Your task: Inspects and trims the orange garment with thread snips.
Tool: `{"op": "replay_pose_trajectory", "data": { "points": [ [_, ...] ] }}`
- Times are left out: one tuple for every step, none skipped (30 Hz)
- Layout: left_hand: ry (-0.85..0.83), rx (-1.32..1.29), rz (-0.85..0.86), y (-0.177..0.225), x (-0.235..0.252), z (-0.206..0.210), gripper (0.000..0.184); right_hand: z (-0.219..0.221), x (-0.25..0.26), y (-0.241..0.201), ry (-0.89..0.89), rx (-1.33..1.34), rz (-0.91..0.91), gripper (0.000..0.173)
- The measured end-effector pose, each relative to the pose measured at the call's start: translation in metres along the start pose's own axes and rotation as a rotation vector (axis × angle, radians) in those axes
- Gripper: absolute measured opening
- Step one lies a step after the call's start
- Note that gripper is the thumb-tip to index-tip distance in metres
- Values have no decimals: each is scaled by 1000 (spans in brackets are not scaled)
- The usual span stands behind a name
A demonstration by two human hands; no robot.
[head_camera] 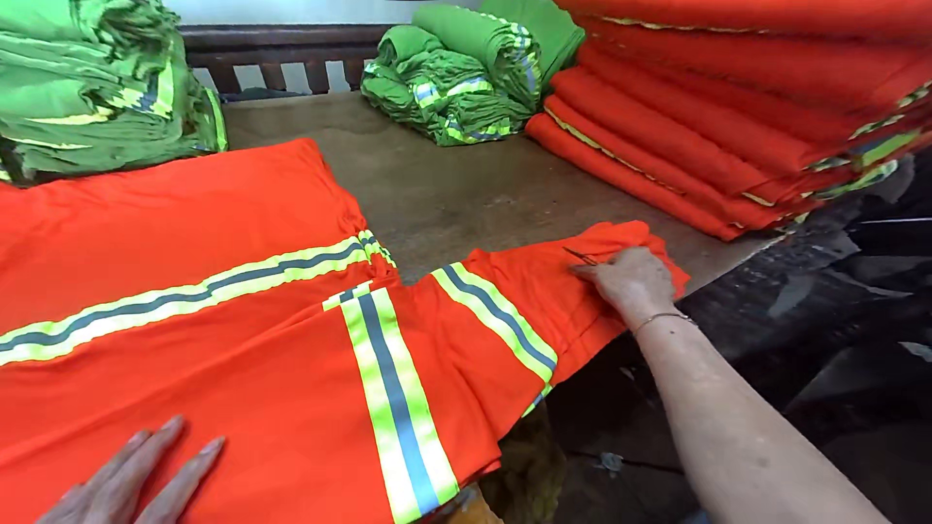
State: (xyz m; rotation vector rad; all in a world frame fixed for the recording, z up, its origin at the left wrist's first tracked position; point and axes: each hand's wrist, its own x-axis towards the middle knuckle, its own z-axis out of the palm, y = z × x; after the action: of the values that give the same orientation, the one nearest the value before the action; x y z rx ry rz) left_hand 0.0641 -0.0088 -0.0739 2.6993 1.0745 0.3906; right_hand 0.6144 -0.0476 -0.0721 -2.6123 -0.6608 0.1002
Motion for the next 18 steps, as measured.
{"op": "replay_pose_trajectory", "data": {
  "points": [
    [-32, 50, -32, -9, 1, 6, 61, 4, 3, 0, -12, 18, -14, 47],
    [-39, 75, -50, -15, 2, 9, 64, 8, 5, -1, -9, 39, -49, 39],
    [-46, 80, -56, -17, 2, 11, 65, 11, 6, 0, 10, 61, -93, 35],
    [-54, 72, -59, -18, 2, 11, 66, 9, 6, 2, 51, 88, -137, 34],
    [-55, 66, -64, -18, 2, 11, 66, 3, 8, 7, 110, 130, -168, 34],
    [-47, 62, -68, -20, 0, 11, 67, -8, 11, 13, 175, 189, -177, 35],
    [-40, 55, -73, -22, -1, 11, 67, -20, 16, 22, 248, 252, -178, 35],
    [-34, 42, -76, -23, -3, 11, 68, -32, 20, 33, 315, 295, -177, 36],
    [-26, 27, -76, -24, -4, 11, 68, -43, 21, 42, 354, 315, -159, 36],
    [-17, 19, -71, -24, -3, 12, 69, -50, 17, 47, 371, 316, -143, 36],
    [-5, 13, -68, -24, -3, 12, 69, -53, 12, 52, 374, 319, -131, 35],
    [9, 1, -68, -25, -3, 13, 68, -49, 9, 57, 371, 352, -106, 33],
    [38, -26, -65, -26, -4, 13, 66, -41, 7, 62, 367, 439, -47, 29],
    [91, -82, -62, -26, -7, 13, 62, -34, 6, 64, 352, 573, 32, 23],
    [163, -156, -65, -24, -11, 11, 56, -28, 8, 65, 349, 724, 80, 17],
    [253, -234, -59, -21, -13, 9, 48, -30, 7, 60, 338, 880, 71, 17],
    [343, -333, -41, -16, -14, 7, 39, -39, 4, 49, 341, 989, 3, 19],
    [407, -464, -28, -10, -15, 5, 31, -53, -2, 33, 341, 1058, -103, 19]
  ]
}}
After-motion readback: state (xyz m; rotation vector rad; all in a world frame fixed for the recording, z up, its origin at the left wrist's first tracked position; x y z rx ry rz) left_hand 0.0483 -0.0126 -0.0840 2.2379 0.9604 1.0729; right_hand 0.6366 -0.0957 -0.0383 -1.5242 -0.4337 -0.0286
